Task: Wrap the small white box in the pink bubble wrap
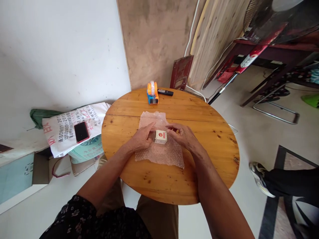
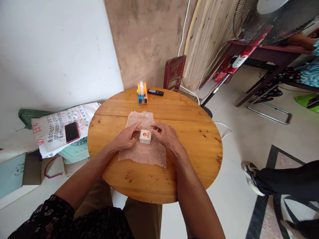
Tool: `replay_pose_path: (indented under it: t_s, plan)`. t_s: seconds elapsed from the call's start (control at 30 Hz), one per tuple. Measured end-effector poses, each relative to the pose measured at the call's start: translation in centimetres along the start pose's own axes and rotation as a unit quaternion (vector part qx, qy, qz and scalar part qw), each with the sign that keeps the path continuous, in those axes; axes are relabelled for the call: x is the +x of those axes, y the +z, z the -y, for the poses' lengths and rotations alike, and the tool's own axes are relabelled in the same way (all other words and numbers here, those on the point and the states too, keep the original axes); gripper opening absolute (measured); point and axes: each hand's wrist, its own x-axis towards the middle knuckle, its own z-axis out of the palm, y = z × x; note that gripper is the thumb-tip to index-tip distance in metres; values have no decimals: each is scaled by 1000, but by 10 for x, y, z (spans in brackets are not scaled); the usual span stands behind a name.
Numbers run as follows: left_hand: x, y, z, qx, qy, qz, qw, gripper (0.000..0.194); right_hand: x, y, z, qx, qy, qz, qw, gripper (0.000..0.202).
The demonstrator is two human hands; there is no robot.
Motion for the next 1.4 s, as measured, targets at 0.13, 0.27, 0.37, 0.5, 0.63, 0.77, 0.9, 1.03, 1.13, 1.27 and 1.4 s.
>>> replay_pose_path:
  t_s: [0.13, 0.27, 0.37, 0.5, 0.63, 0.77, 0.9, 1.03, 1.13, 1.27, 1.4]
  plan:
    - [0, -1, 1, -12, 10, 0, 1000, 91, -2, 1, 4, 16, -101, 69, 992, 42]
    - [0, 2, 5, 21, 34, -6, 999, 88, -1, 4, 3, -56, -105, 82, 989, 44]
    - [2, 4, 7, 50, 57, -2, 997, 84, 0, -2, -3, -44, -90, 48, 994, 35]
    - [2, 4, 3, 101, 59, 9, 993, 76, -5, -21, -11, -26, -11, -34, 999, 29]
    - [2, 2, -1, 149, 79, 25, 985, 66, -18, -43, -27, -42, 113, -131, 984, 38]
    - [1, 2, -4, 166, 80, 35, 982, 56, -27, -50, -55, -94, 194, -128, 968, 42]
    - [0, 5, -5, 195, 37, 39, 979, 42, -38, -46, -69, -129, 181, -169, 960, 45]
    - [0, 4, -7, 171, 17, 34, 985, 61, -61, -40, -44, -1, 50, -135, 990, 33]
    - [1, 3, -8, 130, 22, 47, 990, 89, -75, -27, -16, 41, -58, 27, 997, 27]
    - [1, 2, -7, 124, 19, 47, 991, 98, -65, -1, 4, -38, -149, 47, 987, 30]
    - [1, 3, -4, 132, 35, 47, 990, 98, -25, 14, 1, -126, -153, 42, 979, 38]
